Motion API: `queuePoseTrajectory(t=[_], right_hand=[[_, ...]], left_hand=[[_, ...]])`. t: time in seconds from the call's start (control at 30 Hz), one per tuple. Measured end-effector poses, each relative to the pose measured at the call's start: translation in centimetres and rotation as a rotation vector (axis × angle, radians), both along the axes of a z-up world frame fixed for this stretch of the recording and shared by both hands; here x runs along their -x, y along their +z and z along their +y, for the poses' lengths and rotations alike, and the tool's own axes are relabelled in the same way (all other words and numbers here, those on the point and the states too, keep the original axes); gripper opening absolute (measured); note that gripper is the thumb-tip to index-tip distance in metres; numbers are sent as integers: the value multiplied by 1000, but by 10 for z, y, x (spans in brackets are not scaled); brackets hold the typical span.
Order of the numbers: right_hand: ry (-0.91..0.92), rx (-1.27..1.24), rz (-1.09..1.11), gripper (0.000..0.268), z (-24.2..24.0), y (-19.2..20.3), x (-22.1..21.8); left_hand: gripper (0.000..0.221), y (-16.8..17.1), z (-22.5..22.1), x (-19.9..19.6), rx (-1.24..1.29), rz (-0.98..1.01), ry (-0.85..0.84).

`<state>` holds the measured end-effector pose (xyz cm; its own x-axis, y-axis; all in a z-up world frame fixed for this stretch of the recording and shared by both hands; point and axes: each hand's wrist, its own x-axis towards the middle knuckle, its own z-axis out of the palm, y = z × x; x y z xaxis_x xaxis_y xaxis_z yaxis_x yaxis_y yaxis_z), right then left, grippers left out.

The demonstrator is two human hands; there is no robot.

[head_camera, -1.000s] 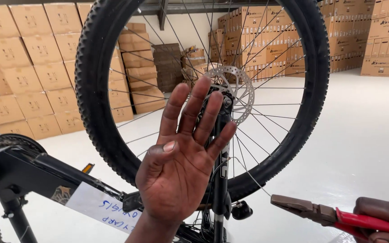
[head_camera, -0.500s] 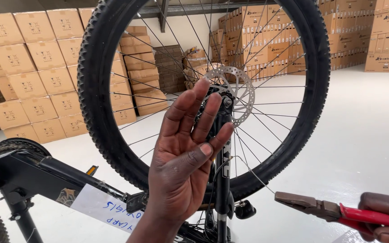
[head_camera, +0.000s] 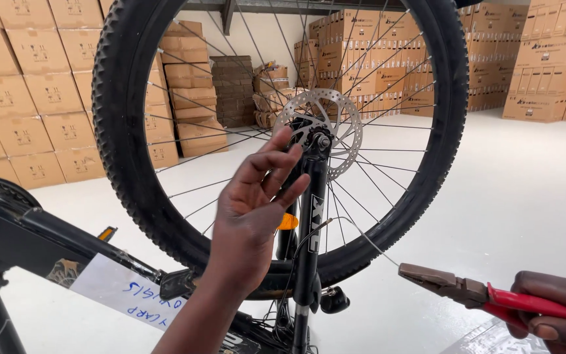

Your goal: Adjusting and crimping a cable on a bicycle front fork using pliers

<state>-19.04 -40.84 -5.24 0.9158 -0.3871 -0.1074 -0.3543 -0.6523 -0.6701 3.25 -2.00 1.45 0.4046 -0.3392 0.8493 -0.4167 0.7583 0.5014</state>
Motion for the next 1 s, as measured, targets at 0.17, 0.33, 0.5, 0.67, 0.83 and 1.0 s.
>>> queuePoseTrajectory(t=[0.17,0.33,0.5,0.67,0.83,1.0], right_hand=[[-60,27,-72,39,4,1,6],[45,-6,-336,52,-23,-19,11],[199,-185,-277,77,-83,-7,0],[476,-611,-403,67,-155,-18,-6],[339,-562,-737,44,-69,-14,-15],[318,761,-559,50,24,14,-10]], left_hand=[[41,-15,-16,-11,-360,-201,351],[22,-42,-37,-30,-540,-384,537],[21,-46,-43,-34,-522,-421,631],[21,-40,-35,-24,-527,-202,543],[25,-46,-42,-22,-482,-268,681],[27,-52,-48,-18,-350,-485,682]])
